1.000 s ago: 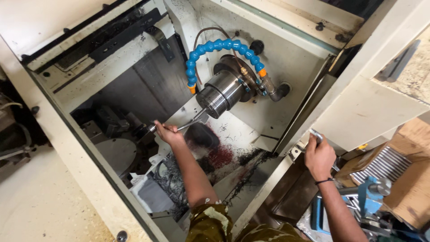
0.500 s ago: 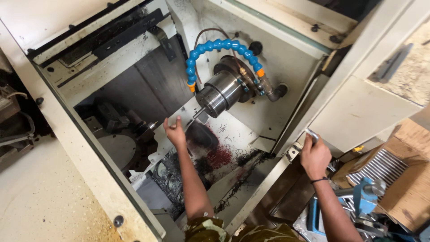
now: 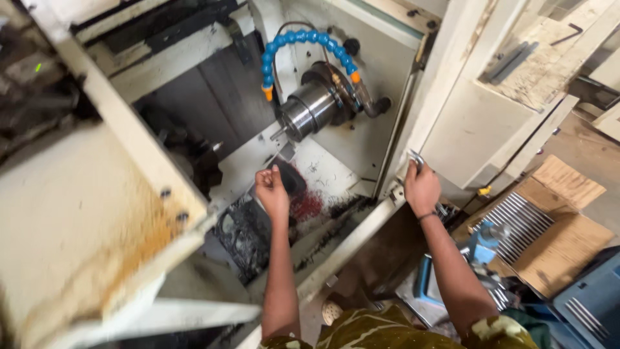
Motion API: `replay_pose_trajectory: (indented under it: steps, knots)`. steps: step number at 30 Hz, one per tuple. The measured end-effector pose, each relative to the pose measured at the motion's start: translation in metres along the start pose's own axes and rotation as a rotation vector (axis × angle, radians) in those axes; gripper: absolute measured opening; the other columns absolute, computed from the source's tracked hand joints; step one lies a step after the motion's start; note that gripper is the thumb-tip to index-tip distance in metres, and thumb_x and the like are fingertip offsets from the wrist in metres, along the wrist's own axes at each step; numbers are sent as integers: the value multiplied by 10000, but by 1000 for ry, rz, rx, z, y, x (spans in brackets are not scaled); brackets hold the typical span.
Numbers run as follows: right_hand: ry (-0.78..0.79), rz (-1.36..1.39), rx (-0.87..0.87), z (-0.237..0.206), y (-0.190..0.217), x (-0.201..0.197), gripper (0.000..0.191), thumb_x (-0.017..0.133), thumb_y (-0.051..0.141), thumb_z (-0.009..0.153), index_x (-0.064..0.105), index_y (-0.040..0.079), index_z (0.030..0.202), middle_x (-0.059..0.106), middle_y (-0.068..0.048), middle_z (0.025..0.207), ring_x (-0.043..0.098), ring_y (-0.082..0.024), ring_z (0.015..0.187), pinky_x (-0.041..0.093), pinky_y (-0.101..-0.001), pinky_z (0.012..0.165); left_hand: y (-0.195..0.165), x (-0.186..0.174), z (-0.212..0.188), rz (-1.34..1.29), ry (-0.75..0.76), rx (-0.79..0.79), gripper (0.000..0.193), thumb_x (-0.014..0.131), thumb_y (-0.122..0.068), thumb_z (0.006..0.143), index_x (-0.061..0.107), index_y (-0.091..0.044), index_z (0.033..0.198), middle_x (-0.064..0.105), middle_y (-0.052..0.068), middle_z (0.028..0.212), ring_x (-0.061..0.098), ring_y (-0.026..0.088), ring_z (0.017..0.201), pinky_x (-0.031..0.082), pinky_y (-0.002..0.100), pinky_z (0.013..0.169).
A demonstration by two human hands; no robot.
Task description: The person measures cylindrical metal rods using a dial indicator, then opens a CNC lathe door to insert a rod into the chuck. The person closes the door and continues measuring additional rods.
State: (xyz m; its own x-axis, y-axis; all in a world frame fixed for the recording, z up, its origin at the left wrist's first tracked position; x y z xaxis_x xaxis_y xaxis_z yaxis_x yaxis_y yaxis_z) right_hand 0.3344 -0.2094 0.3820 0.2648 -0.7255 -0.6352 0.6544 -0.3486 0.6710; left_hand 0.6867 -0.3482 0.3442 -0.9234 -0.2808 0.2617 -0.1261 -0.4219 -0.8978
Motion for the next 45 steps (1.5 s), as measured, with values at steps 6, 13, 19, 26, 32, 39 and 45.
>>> replay_pose_trajectory:
  steps: [6, 13, 19, 26, 32, 39, 45]
  knots:
    - [129, 16, -66, -35, -1, -70, 444, 557, 390, 1032, 704, -17, 930, 678, -305, 858, 670, -502, 855, 529, -571, 779, -70, -18, -114, 62, 54, -32, 136, 634, -145, 1014, 581, -43, 941, 559, -39, 745, 460, 50, 619, 382, 236, 554]
    - [249, 66, -155, -89, -5, -134, 422, 565, 395, 998, 712, 1, 962, 688, -288, 842, 674, -494, 817, 529, -566, 738, -106, -41, -241, 231, 56, -21, 134, 643, -137, 1029, 626, -17, 972, 526, -37, 704, 412, 54, 621, 340, 249, 558]
    - [408, 225, -272, -149, 9, -162, 432, 558, 402, 1012, 702, 10, 905, 694, -255, 801, 656, -484, 781, 519, -548, 697, -135, -70, -300, 228, -38, -78, 145, 619, -149, 1033, 611, -15, 977, 476, -58, 670, 360, 38, 599, 292, 260, 528]
    - [517, 320, -423, -228, 34, -144, 435, 565, 394, 1001, 692, 16, 827, 685, -239, 762, 656, -472, 780, 503, -548, 695, -162, -143, -319, 147, -181, -129, 160, 640, -184, 1018, 622, -36, 962, 465, -71, 644, 363, 38, 580, 285, 257, 513]
    - [580, 355, -494, -291, 57, -77, 426, 566, 390, 1020, 694, 10, 877, 676, -256, 780, 646, -491, 778, 488, -561, 679, -172, -275, -308, 291, -371, -30, 245, 657, -222, 1030, 630, -45, 863, 417, -75, 653, 330, 30, 599, 247, 258, 519]
    - [663, 483, -611, -368, 105, 0, 425, 562, 330, 1113, 664, -14, 886, 665, -207, 756, 634, -376, 693, 464, -487, 645, -200, -447, -275, 146, -646, 26, 267, 656, -234, 1036, 592, -71, 834, 426, -91, 667, 334, 19, 610, 241, 246, 519]
    - [695, 552, -737, -435, 150, 39, 417, 616, 318, 1178, 671, -24, 946, 662, -155, 738, 641, -293, 673, 490, -434, 691, -297, -622, -264, 194, -1056, 345, 228, 603, -262, 1100, 517, -70, 1186, 444, -94, 759, 376, 32, 662, 299, 247, 568]
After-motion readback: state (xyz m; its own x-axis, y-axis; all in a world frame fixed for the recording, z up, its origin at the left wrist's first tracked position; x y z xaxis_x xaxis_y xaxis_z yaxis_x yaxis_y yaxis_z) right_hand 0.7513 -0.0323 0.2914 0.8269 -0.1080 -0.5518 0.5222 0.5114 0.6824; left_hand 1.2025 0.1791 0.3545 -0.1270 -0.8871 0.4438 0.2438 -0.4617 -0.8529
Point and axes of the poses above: each hand's wrist, its own z-axis towards the middle knuckle, its own x-axis out of the palm, y = z × x, the point moved 5 cm from there along z, towards the middle knuckle
